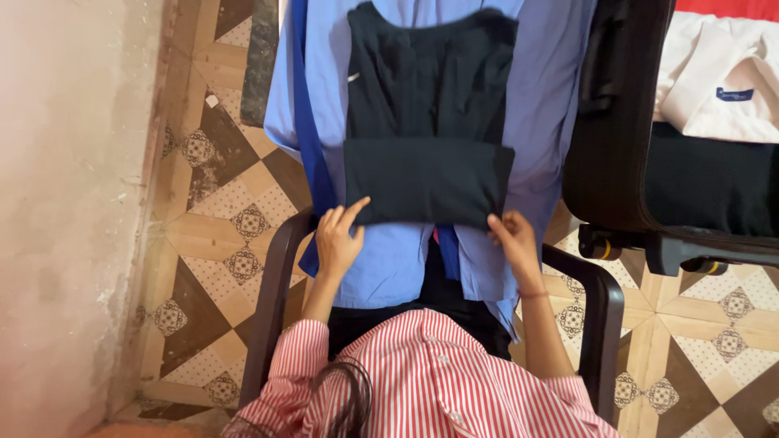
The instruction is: The person folds a black t-shirt and blue pants by hand on a flat surface and places them into an open suitcase. The person then proceeds to fold another pair of blue trousers.
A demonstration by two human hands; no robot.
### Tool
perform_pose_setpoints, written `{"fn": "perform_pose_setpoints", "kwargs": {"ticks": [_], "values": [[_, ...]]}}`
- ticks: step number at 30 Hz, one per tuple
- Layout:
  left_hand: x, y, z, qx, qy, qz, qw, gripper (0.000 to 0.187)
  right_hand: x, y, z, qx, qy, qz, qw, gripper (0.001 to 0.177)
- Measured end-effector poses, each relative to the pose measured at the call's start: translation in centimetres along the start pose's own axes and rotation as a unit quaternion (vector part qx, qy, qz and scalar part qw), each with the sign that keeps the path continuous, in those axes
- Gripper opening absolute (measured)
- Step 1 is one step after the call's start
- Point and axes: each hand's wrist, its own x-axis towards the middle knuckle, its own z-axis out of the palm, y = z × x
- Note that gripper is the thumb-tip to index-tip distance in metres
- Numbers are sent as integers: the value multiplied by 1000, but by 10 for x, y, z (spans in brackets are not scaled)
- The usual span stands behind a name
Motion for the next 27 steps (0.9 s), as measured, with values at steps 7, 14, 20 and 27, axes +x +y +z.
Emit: {"fn": "perform_pose_setpoints", "kwargs": {"ticks": [7, 14, 20, 27], "values": [[-60, -7, 2, 84, 51, 48, 994, 66, -88, -12, 16, -17, 46, -72, 996, 26], [-17, 12, -36, 9, 94, 100, 990, 41, -87, -89, 35, -223, 82, -185, 953, 39], [95, 17, -22, -202, 157, 65, 965, 29, 16, -164, 29, -250, 109, -398, 876, 25], [228, -19, 58, -228, 147, -79, 959, 48, 165, -156, 22, -210, 88, -353, 907, 27]]}}
